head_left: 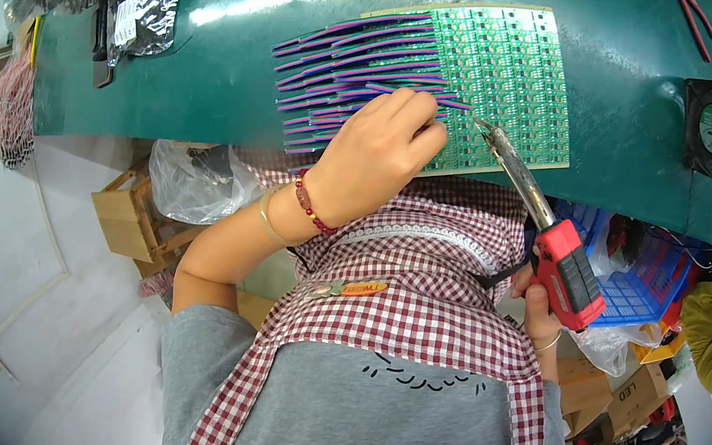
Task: The person positions wire bundles onto a circuit board and solders them into place using a soldering tool.
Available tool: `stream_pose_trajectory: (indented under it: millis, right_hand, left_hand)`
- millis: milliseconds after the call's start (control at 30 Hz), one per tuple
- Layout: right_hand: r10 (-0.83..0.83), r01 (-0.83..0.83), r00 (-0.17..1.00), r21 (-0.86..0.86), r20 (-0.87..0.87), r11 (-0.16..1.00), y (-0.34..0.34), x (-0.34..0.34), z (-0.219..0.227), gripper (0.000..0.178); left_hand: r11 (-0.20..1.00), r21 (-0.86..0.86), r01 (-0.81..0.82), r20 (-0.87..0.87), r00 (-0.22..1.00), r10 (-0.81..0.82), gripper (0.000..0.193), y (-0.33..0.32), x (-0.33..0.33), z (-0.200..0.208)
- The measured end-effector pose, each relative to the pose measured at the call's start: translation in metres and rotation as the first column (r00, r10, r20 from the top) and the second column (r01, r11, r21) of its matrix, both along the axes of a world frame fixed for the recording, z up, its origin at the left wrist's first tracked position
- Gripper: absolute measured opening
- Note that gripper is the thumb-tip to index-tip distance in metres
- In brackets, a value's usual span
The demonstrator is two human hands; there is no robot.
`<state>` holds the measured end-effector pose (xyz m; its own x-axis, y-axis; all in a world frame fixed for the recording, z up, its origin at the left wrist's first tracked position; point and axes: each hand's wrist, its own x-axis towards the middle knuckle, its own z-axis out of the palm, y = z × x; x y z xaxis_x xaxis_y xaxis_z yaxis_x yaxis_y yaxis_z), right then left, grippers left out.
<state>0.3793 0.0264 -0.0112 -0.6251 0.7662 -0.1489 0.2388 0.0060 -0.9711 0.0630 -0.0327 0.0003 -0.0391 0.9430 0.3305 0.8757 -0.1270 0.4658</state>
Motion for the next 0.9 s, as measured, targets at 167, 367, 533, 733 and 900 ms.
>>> stream_pose_trajectory:
  millis: [167,367,533,733,900]
  right_hand:
    - [-0.052,0.033,0.994,-0.185,-0.100,0.982,0.002,-0.005,0.007,0.063]
    - [-0.157,0.143,0.979,-0.110,-0.129,0.984,0.004,-0.004,0.004,0.061]
    - [-0.149,0.140,0.974,-0.066,-0.168,0.988,0.004,-0.010,0.008,0.063]
    - [-0.160,0.153,0.968,-0.051,-0.195,0.987,0.002,-0.005,0.006,0.062]
    - [-0.072,0.052,0.985,-0.129,-0.157,0.990,-0.001,-0.001,0.005,0.062]
  left_hand:
    - [0.999,-0.031,-0.006,-0.038,0.999,0.005,0.019,-0.004,0.000,0.000]
    - [0.985,0.024,-0.174,-0.100,0.979,0.175,0.016,0.008,0.002,0.007]
    - [0.952,-0.128,-0.278,-0.090,0.959,0.268,0.014,0.018,-0.002,-0.003]
    - [0.977,0.018,-0.215,0.164,0.964,0.209,0.011,0.010,0.003,0.017]
    - [0.991,-0.069,-0.116,0.104,0.987,0.123,0.016,-0.014,0.008,0.001]
